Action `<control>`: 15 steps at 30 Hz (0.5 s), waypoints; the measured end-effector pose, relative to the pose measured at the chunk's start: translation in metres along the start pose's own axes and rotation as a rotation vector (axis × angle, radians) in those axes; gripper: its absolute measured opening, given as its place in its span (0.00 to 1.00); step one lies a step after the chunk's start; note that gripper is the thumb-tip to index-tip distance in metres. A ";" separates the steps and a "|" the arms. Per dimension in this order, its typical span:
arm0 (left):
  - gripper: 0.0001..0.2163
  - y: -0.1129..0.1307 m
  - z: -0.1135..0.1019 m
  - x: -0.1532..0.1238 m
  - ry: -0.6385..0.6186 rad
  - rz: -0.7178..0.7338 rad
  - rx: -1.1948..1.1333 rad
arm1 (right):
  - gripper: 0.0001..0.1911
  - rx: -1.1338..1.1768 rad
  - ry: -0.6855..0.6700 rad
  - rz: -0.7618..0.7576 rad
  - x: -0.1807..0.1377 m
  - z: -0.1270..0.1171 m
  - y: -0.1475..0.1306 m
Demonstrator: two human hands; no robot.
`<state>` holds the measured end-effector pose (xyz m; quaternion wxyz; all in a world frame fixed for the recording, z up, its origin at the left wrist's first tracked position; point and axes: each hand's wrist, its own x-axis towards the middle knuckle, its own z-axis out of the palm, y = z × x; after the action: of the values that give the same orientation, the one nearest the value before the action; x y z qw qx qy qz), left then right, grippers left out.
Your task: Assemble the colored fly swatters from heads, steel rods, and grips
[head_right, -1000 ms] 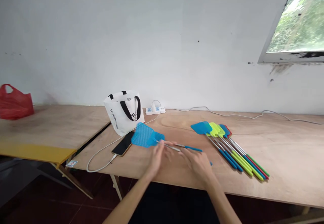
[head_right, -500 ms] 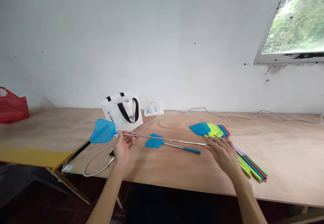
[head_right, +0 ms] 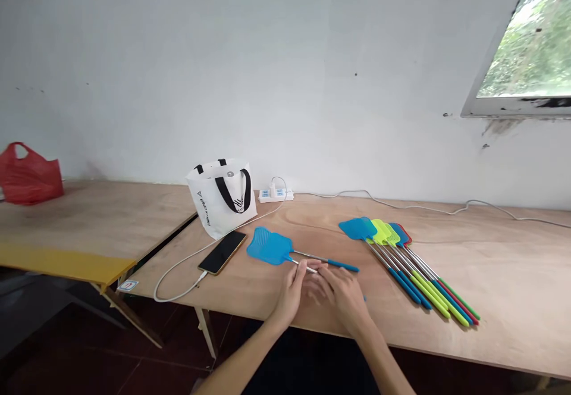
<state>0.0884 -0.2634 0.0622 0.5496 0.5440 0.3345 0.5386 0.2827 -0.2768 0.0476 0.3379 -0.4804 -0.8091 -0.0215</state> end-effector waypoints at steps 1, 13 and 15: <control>0.29 -0.006 0.004 -0.002 -0.059 -0.030 0.024 | 0.22 0.007 0.012 0.022 0.001 0.008 -0.010; 0.37 -0.014 -0.025 0.006 0.065 -0.026 0.957 | 0.14 -0.173 -0.017 0.093 0.001 0.034 0.009; 0.35 -0.015 -0.025 0.004 0.015 0.026 1.080 | 0.15 -0.192 -0.016 0.093 0.000 0.036 0.009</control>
<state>0.0693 -0.2512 0.0437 0.1825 0.7495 0.5610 0.3005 0.2711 -0.2587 0.0168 0.2846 -0.5477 -0.7827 -0.0793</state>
